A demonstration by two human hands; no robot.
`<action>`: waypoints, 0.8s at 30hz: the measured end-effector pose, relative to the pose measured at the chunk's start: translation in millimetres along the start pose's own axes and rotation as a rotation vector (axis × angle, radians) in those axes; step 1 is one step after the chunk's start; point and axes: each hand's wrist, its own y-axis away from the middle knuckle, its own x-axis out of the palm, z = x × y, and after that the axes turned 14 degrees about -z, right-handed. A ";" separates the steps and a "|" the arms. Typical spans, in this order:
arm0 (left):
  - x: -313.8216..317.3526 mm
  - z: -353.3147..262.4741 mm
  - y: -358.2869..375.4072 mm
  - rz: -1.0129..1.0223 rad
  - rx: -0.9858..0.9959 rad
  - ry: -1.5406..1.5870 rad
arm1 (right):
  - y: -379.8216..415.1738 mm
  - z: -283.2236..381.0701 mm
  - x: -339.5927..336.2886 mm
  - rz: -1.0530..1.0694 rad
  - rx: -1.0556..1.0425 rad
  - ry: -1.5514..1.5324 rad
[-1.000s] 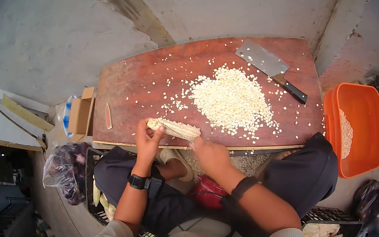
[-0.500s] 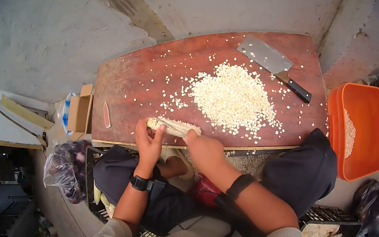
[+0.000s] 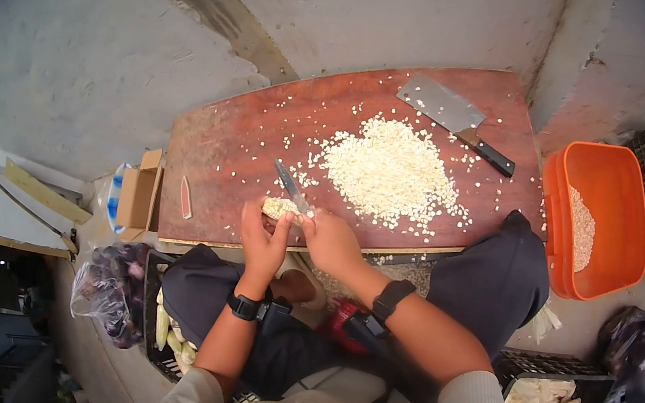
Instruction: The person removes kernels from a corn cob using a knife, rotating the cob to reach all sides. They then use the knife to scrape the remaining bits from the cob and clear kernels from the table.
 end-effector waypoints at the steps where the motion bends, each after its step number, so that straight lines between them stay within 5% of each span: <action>1: 1.4 -0.8 -1.2 -0.001 -0.021 0.008 | -2.1 3.7 -3.7 0.010 0.010 0.032; 7: -1.3 22.6 1.5 -0.034 -0.181 0.106 | 6.5 4.3 -23.6 0.068 -0.186 0.422; 18: -9.6 64.0 -2.1 0.021 -0.407 0.132 | 12.5 -39.5 -30.5 -0.068 -0.511 0.560; 21: -13.8 31.5 -13.2 0.078 -0.511 0.225 | 11.6 -38.7 -30.1 -0.079 -0.519 0.601; 24: -10.2 48.5 -10.6 0.066 -0.221 0.058 | 9.9 -36.8 -28.3 -0.003 -0.452 0.665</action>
